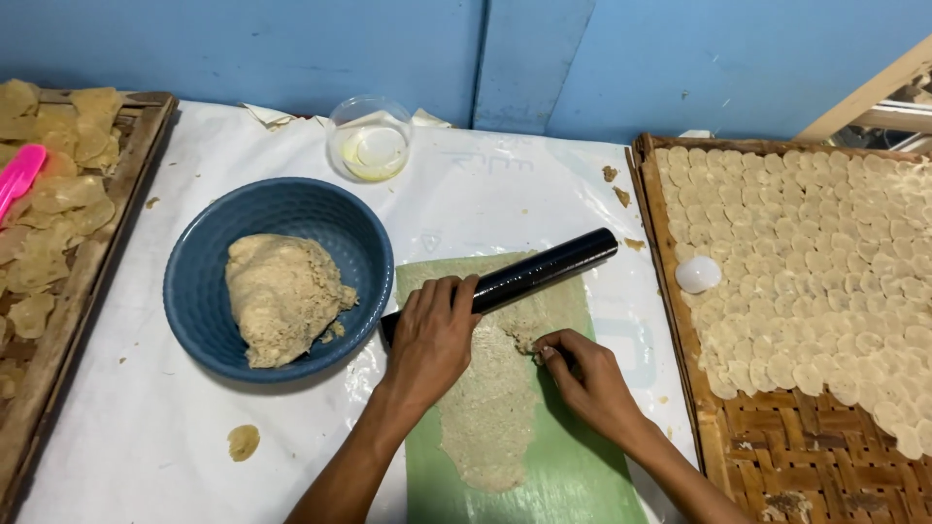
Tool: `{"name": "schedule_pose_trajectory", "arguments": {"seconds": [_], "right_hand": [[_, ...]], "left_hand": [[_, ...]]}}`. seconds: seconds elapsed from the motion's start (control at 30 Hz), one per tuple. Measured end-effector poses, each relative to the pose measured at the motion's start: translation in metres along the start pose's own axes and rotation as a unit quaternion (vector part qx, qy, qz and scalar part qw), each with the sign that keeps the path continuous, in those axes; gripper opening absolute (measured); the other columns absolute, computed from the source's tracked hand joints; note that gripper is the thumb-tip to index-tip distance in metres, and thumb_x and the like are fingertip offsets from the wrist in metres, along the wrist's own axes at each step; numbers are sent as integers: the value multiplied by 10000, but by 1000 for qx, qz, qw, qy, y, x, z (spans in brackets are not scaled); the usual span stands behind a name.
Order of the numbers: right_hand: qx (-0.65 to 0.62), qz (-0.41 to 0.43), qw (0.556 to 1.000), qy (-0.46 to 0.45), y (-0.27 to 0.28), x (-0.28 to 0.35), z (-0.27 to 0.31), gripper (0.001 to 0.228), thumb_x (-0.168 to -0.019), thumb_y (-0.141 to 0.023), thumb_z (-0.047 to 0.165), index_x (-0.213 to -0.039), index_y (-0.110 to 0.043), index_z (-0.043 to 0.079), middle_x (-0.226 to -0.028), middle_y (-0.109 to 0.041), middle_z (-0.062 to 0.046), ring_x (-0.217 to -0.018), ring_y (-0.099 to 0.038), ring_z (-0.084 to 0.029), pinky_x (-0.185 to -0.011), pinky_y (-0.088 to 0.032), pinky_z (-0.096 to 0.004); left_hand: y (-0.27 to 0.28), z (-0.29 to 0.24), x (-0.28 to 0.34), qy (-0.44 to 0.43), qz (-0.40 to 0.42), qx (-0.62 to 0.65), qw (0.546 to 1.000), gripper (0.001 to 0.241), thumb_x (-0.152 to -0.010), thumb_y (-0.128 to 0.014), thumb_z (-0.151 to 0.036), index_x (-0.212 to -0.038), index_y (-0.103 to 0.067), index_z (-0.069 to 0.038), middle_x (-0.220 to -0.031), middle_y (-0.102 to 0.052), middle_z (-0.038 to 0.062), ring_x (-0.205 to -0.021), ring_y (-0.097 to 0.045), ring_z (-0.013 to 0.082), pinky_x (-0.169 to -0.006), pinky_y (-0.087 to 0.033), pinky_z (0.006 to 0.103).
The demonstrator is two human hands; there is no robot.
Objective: Flattening small pieces of dough with a roller and arranging them on a tray.
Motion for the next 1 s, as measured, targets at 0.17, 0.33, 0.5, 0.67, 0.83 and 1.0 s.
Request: {"name": "schedule_pose_trajectory", "arguments": {"seconds": [0.17,0.33,0.5,0.67,0.83,1.0], "right_hand": [[54,-11,998,-36,-3,-8,-6,209,-890,-597,51,-1029,-749,20,-785,-781,-108,-435,-530,-139,-392,-449,-254],[240,-61,961,120,-7,-4,13,211,-883,-617,78,-1053,-726,19,-895,-686,-85,-687,-637,-199,-563,-569,-316],[328,-63,930,152,-22,-3,-8,371,-901,-654,132,-1260,-677,42,-994,-644,-113,-755,-611,-191,-545,-583,-267],[334,-46,933,126,-21,-4,0,545,-859,-669,93,-1402,-616,90,-1044,-600,-127,-773,-584,-197,-540,-580,-264],[238,-53,963,115,-10,-3,0,554,-887,-588,26,-1440,-564,36,-1023,-605,-127,-726,-608,-193,-598,-595,-280],[177,-121,967,137,11,8,5,441,-916,-604,56,-1353,-605,-1,-1062,-625,-128,-642,-563,-135,-508,-500,-238]], "left_hand": [[-2,2,-1,0,-3,2,1000,402,-891,-671,-50,-1268,-585,62,-1004,-624,178,-849,-586,269,-804,-485,413],[-4,4,0,-4,2,2,1000,377,-908,-640,-32,-1268,-579,65,-1004,-621,185,-869,-588,275,-824,-492,432],[-5,6,2,-4,0,-1,1000,380,-917,-635,-37,-1275,-573,73,-1010,-622,195,-875,-590,278,-826,-496,432],[-2,4,2,-9,-10,-3,1000,379,-910,-641,-30,-1268,-578,75,-1010,-622,195,-872,-588,278,-823,-494,430],[-4,5,2,-9,-8,-9,1000,383,-913,-640,-48,-1276,-576,56,-1021,-618,183,-882,-583,275,-822,-482,423],[6,-2,5,-32,-14,-12,999,424,-904,-635,-17,-1314,-557,58,-1067,-616,191,-902,-578,267,-845,-486,416]]}}
Point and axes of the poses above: each hand's wrist, its own x-axis away from the middle knuckle, its own y-axis out of the back of the hand, z = x × y, the point moved 5 cm from there along -x, towards the middle knuckle
